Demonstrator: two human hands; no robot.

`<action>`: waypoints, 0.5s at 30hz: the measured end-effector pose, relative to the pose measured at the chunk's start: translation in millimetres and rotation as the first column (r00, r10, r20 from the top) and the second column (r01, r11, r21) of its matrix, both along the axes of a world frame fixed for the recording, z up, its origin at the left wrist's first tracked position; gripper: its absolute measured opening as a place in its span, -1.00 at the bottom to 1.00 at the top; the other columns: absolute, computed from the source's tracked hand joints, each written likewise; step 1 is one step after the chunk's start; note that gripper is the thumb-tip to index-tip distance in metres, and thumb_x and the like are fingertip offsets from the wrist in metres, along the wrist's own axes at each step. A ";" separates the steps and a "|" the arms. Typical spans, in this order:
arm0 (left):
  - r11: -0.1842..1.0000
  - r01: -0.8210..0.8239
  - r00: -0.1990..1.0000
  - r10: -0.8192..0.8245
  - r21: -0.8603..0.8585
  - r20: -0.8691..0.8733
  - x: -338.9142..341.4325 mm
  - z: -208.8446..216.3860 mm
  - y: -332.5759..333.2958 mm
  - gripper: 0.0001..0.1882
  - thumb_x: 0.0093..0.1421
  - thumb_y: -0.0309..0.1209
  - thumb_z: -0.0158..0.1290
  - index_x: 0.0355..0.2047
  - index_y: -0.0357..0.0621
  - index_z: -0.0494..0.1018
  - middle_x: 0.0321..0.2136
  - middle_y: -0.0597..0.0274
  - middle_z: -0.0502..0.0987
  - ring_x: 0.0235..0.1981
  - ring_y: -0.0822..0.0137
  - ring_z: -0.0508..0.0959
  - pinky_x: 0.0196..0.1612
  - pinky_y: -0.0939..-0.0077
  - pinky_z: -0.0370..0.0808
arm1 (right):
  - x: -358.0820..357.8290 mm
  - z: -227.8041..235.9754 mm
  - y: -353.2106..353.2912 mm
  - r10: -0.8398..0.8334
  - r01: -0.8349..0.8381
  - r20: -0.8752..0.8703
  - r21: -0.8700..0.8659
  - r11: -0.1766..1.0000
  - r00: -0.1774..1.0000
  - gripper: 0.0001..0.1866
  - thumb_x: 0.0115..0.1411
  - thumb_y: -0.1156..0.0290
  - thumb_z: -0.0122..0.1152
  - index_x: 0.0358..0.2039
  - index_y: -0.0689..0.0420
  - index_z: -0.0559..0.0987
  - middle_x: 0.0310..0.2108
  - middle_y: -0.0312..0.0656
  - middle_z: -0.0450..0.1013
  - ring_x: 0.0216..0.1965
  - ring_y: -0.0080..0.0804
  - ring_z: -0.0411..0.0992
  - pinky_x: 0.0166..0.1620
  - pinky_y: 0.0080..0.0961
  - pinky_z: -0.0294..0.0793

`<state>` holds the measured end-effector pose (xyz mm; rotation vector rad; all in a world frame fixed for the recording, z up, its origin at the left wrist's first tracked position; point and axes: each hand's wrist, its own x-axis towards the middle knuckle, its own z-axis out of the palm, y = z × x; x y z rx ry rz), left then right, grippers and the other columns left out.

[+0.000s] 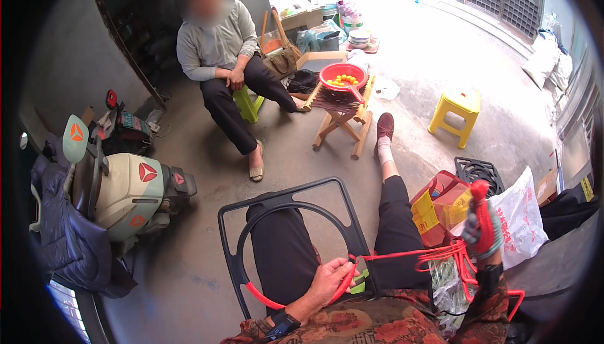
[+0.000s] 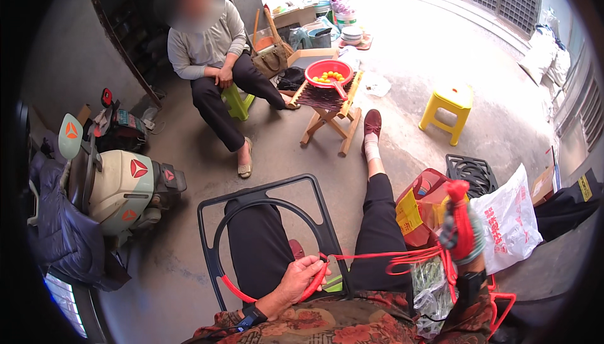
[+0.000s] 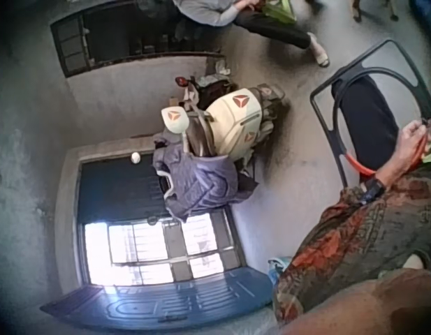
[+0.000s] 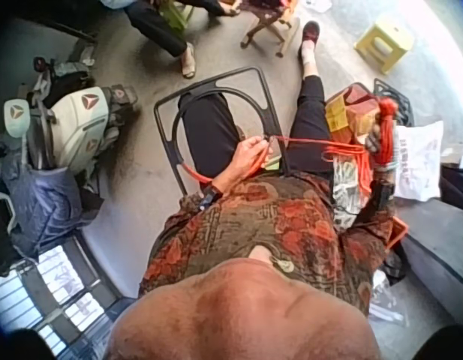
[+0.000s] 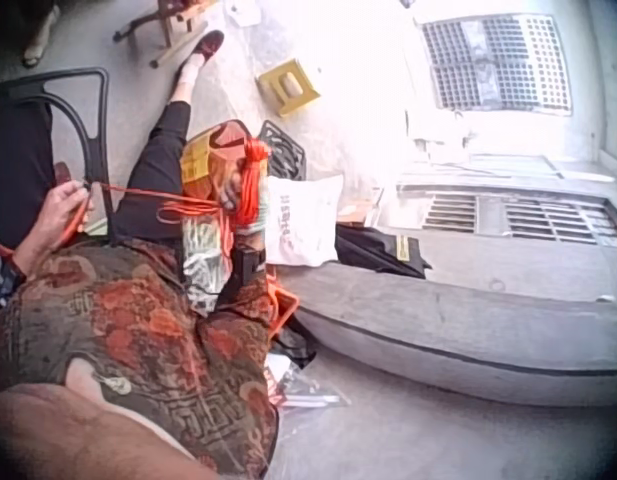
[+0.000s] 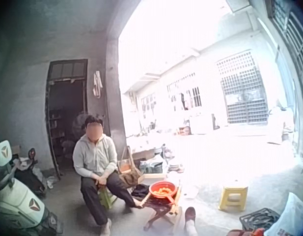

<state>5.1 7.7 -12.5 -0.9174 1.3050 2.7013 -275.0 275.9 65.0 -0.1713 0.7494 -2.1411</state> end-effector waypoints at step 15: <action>0.996 -0.083 0.996 0.084 0.014 -0.019 -8.9 6.0 2.9 -0.82 0.33 -0.36 0.03 -0.19 -0.23 0.42 -0.40 0.09 0.60 -0.54 0.40 0.60 -0.53 0.57 0.60 | -95.0 -65.3 -36.0 -0.391 0.689 -0.595 0.433 0.581 0.703 -0.61 0.22 0.30 0.16 0.02 0.20 0.50 -0.16 -0.23 0.49 -0.20 -0.44 0.44 -0.06 -0.43 0.46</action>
